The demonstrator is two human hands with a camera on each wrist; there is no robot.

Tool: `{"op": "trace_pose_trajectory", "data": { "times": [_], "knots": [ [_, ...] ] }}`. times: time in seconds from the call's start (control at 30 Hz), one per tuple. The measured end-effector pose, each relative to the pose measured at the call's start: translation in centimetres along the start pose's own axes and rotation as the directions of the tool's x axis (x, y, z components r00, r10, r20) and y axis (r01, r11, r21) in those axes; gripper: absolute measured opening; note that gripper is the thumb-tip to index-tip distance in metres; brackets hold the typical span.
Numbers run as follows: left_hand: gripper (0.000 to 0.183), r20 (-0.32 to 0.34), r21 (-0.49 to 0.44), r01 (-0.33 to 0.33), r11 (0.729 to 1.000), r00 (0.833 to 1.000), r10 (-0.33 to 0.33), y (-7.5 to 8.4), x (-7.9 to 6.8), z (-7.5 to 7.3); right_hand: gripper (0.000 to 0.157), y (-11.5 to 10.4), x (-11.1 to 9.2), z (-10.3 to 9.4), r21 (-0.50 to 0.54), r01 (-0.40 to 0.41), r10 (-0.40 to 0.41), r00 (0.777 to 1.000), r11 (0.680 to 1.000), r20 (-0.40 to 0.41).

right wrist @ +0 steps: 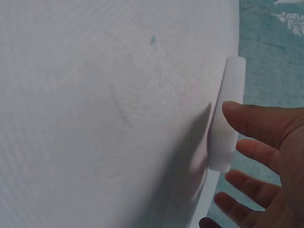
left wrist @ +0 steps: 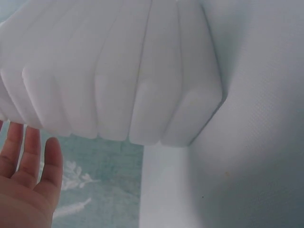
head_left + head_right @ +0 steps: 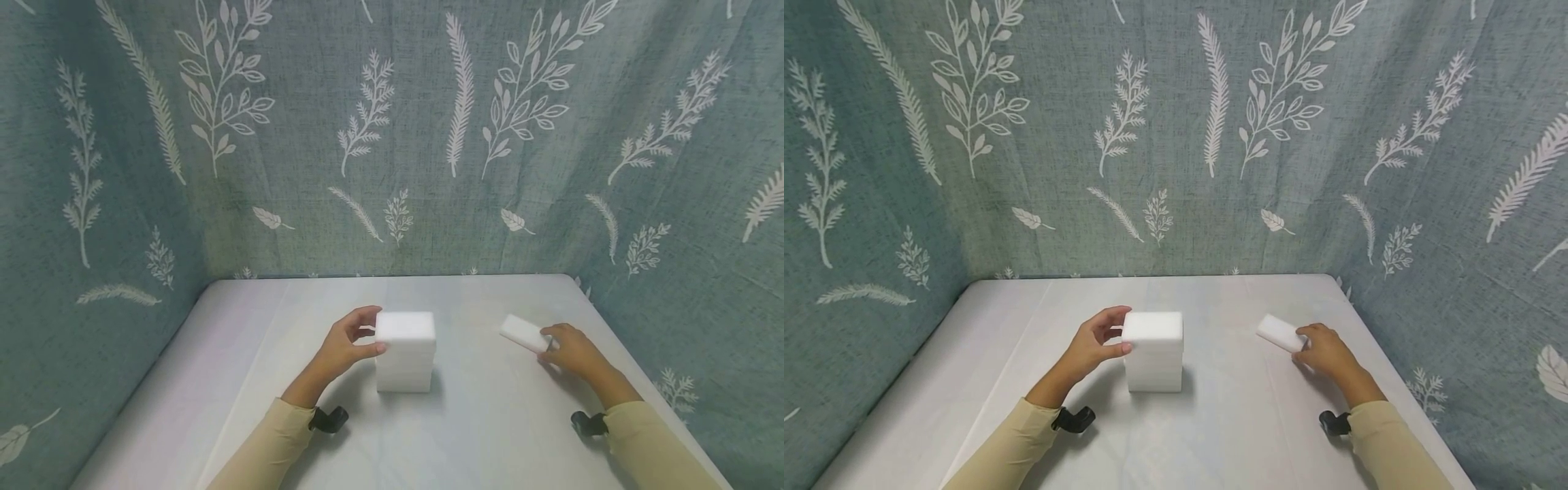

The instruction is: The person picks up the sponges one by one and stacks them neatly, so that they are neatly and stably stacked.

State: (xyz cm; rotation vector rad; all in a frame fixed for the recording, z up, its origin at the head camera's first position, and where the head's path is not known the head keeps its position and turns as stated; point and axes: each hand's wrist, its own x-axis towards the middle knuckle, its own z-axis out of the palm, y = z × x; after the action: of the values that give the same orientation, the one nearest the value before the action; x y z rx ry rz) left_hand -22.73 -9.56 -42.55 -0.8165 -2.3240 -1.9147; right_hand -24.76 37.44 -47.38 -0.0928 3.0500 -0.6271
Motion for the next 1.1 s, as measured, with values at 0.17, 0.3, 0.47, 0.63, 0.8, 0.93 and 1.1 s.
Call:
{"op": "trace_pose_trajectory", "data": {
  "times": [0.17, 0.3, 0.47, 0.63, 0.8, 0.93, 1.1],
  "knots": [
    [0.064, 0.0, -0.002, -0.005, 1.0, 1.0, 0.005, -0.1, 0.0, -0.2, 0.057, -0.1, 0.2, -0.1, -0.012, 0.011, -0.011, 1.0, 1.0, 0.013],
    [0.064, 0.003, -0.001, -0.004, 1.0, 1.0, 0.004, -0.2, 0.1, -0.4, 0.056, -0.3, 0.2, -0.2, -0.016, 0.011, -0.011, 1.0, 1.0, 0.008],
    [0.064, 0.004, -0.009, -0.002, 1.0, 1.0, 0.002, -0.2, 0.0, -0.4, 0.061, -0.4, 0.4, 0.0, 0.005, -0.035, 0.035, 0.999, 0.999, 0.011],
    [0.065, 0.006, -0.002, -0.001, 1.0, 1.0, 0.001, -0.2, -0.1, -0.4, 0.059, -0.4, 0.7, 0.0, 0.015, -0.036, 0.036, 0.999, 0.999, 0.001],
    [0.065, 0.014, 0.012, 0.009, 1.0, 1.0, -0.009, -0.1, -0.2, -0.5, 0.059, -0.6, 0.7, -0.2, 0.032, -0.049, 0.049, 0.999, 0.998, 0.024],
    [0.065, 0.009, 0.021, 0.004, 1.0, 1.0, -0.004, 0.1, -0.3, -0.7, 0.054, -1.0, 0.9, -1.0, 0.033, 0.017, -0.018, 1.0, 0.999, 0.006],
    [0.064, 0.006, 0.029, -0.01, 1.0, 1.0, 0.01, 0.3, -0.2, -0.9, 0.048, -1.7, 1.3, -2.0, 0.024, 0.126, -0.125, 0.992, 0.992, -0.034]
  ]
}}
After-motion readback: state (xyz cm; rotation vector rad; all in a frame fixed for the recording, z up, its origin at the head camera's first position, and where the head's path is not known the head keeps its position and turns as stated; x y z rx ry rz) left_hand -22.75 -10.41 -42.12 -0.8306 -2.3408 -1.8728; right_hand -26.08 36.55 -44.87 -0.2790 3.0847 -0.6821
